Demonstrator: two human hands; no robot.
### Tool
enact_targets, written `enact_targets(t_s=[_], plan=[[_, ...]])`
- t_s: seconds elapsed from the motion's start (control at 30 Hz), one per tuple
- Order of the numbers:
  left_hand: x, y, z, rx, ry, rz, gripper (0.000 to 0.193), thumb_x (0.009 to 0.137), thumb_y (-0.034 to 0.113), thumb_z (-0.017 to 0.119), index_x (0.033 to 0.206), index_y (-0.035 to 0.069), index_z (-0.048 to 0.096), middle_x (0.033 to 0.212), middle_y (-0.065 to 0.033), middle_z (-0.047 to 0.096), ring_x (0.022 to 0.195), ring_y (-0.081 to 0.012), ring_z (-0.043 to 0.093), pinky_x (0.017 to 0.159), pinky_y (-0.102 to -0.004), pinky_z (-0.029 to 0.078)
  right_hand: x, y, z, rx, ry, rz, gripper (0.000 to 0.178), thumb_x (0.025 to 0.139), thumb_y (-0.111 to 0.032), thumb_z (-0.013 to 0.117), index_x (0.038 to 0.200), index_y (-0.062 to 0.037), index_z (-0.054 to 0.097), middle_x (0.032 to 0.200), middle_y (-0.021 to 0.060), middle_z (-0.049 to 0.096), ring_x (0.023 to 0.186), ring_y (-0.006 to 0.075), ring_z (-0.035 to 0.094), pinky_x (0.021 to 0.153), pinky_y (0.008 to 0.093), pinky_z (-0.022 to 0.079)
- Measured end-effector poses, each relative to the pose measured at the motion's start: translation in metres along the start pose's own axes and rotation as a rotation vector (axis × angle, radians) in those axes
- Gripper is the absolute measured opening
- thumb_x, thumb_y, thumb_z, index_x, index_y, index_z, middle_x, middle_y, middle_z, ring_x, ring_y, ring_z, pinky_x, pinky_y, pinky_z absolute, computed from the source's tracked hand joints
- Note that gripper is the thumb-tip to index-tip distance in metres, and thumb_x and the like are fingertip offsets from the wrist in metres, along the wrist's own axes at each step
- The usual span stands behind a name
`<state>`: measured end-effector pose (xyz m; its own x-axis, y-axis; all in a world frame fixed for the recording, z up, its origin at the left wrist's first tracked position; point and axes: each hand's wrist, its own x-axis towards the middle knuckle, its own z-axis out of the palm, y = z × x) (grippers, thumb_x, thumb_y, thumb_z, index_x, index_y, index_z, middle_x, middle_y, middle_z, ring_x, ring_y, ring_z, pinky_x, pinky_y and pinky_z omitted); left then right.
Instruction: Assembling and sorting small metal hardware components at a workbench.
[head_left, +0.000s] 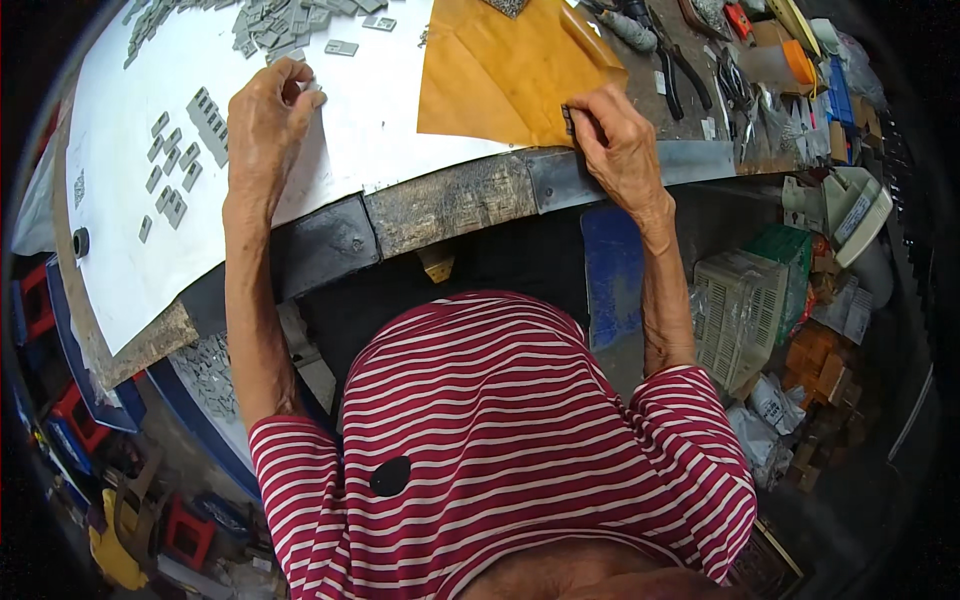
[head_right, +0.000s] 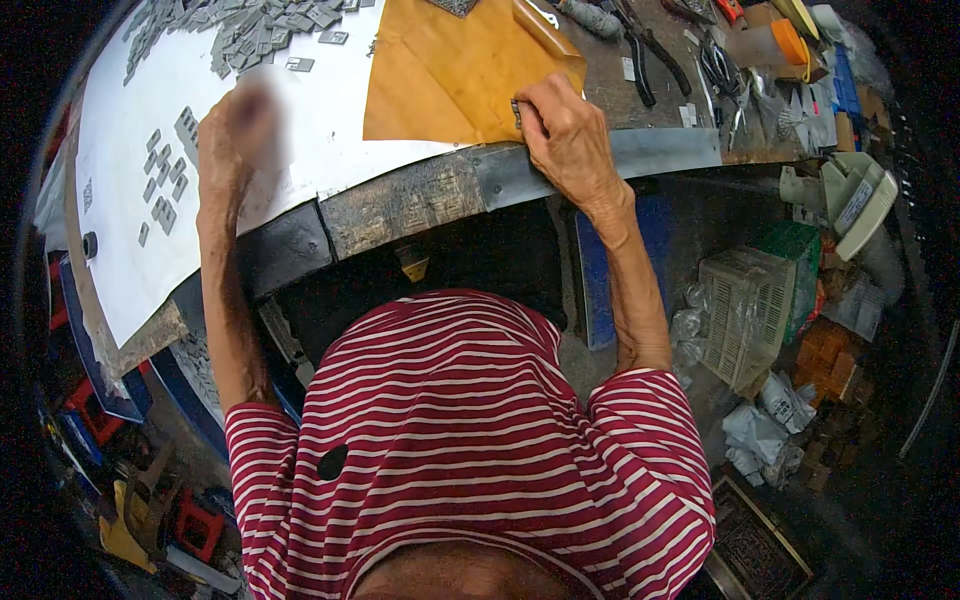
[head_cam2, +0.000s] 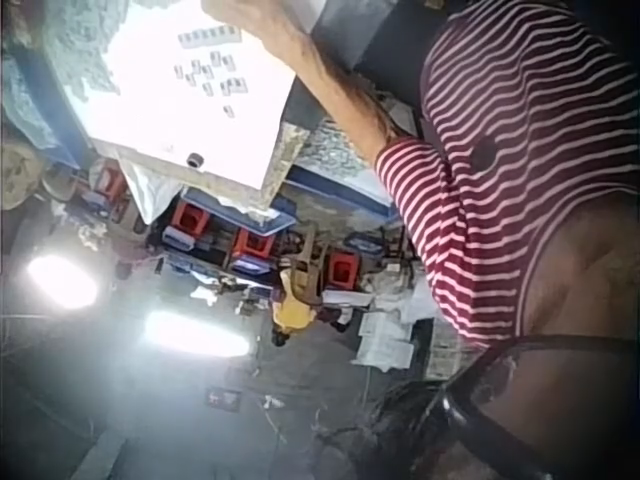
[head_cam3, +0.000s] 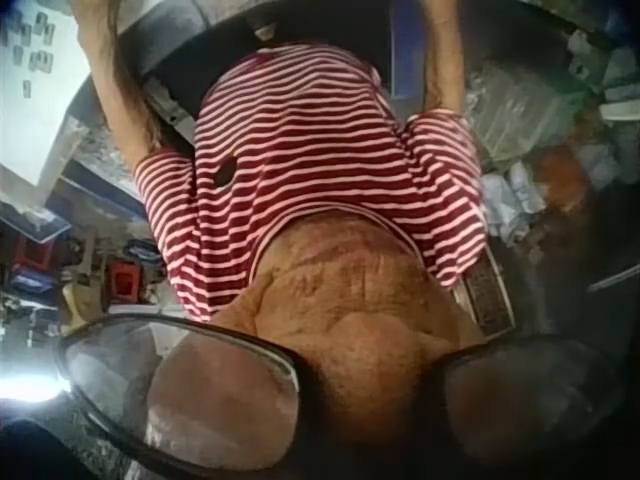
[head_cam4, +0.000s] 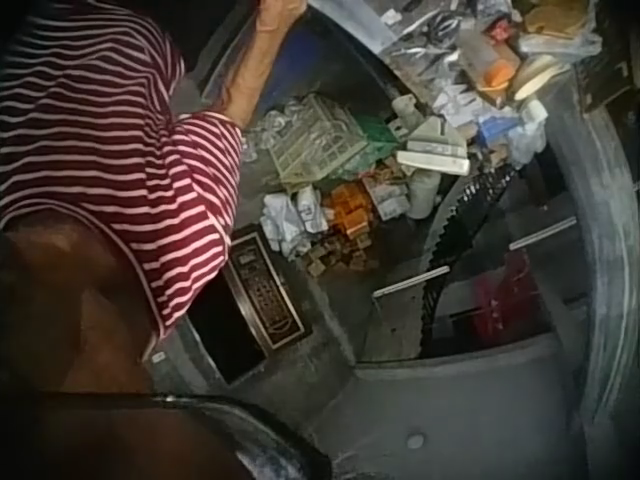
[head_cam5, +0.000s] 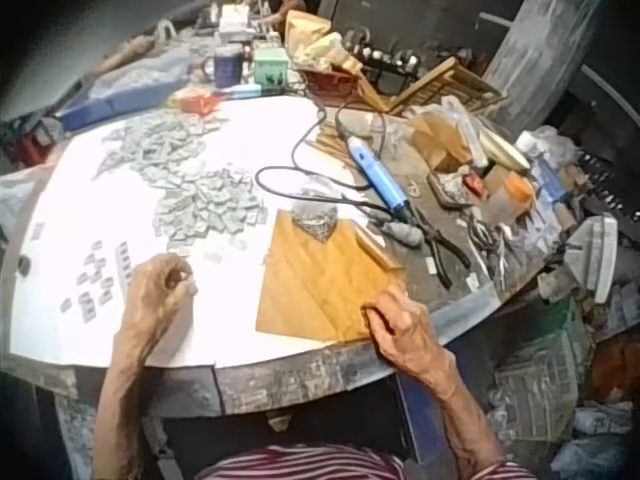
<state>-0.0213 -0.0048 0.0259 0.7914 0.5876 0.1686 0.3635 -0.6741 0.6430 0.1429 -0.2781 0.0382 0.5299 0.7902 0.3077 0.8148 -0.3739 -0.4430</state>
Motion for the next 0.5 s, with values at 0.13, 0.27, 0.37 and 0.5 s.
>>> enact_targets(t_s=[0.13,0.27,0.37,0.5], plan=[[0.0000,0.0015,-0.0003,0.007,-0.003,-0.042,0.017,0.074,0.007,0.064,0.090,0.001,0.061,0.079,-0.0117,0.063,0.069,-0.0180,0.061,0.064,-0.0281,0.051,0.0003,0.0053,0.0019,-0.029,0.021,-0.074,0.010,0.076,0.000,0.057,0.085,0.0010,0.055,0.079,0.0131,0.053,0.066,0.0300,0.057,0.057,0.0353,0.046],[0.0004,0.0024,-0.0007,0.006,0.005,-0.066,0.017,0.074,0.007,0.065,0.089,0.000,0.062,0.078,-0.0120,0.064,0.069,-0.0185,0.061,0.064,-0.0281,0.051,0.0015,0.0077,0.0036,-0.088,0.031,-0.129,0.010,0.076,0.003,0.057,0.086,0.0015,0.056,0.077,0.0130,0.054,0.064,0.0289,0.057,0.055,0.0323,0.045],[0.0006,0.0018,-0.0001,0.006,0.002,-0.082,0.017,0.073,0.008,0.065,0.088,0.000,0.062,0.078,-0.0118,0.064,0.069,-0.0186,0.061,0.065,-0.0280,0.051,0.0029,0.0083,0.0042,-0.168,0.001,-0.175,0.012,0.074,0.004,0.058,0.085,0.0007,0.055,0.076,0.0124,0.053,0.063,0.0295,0.056,0.054,0.0337,0.046],[0.0017,-0.0023,0.0015,-0.044,-0.003,-0.059,0.016,0.073,0.007,0.065,0.088,0.001,0.062,0.079,-0.0114,0.064,0.070,-0.0185,0.061,0.066,-0.0280,0.051,0.0038,0.0087,0.0034,-0.257,-0.060,-0.228,0.009,0.074,0.000,0.057,0.080,-0.0004,0.050,0.077,0.0131,0.049,0.066,0.0294,0.057,0.056,0.0355,0.048]])
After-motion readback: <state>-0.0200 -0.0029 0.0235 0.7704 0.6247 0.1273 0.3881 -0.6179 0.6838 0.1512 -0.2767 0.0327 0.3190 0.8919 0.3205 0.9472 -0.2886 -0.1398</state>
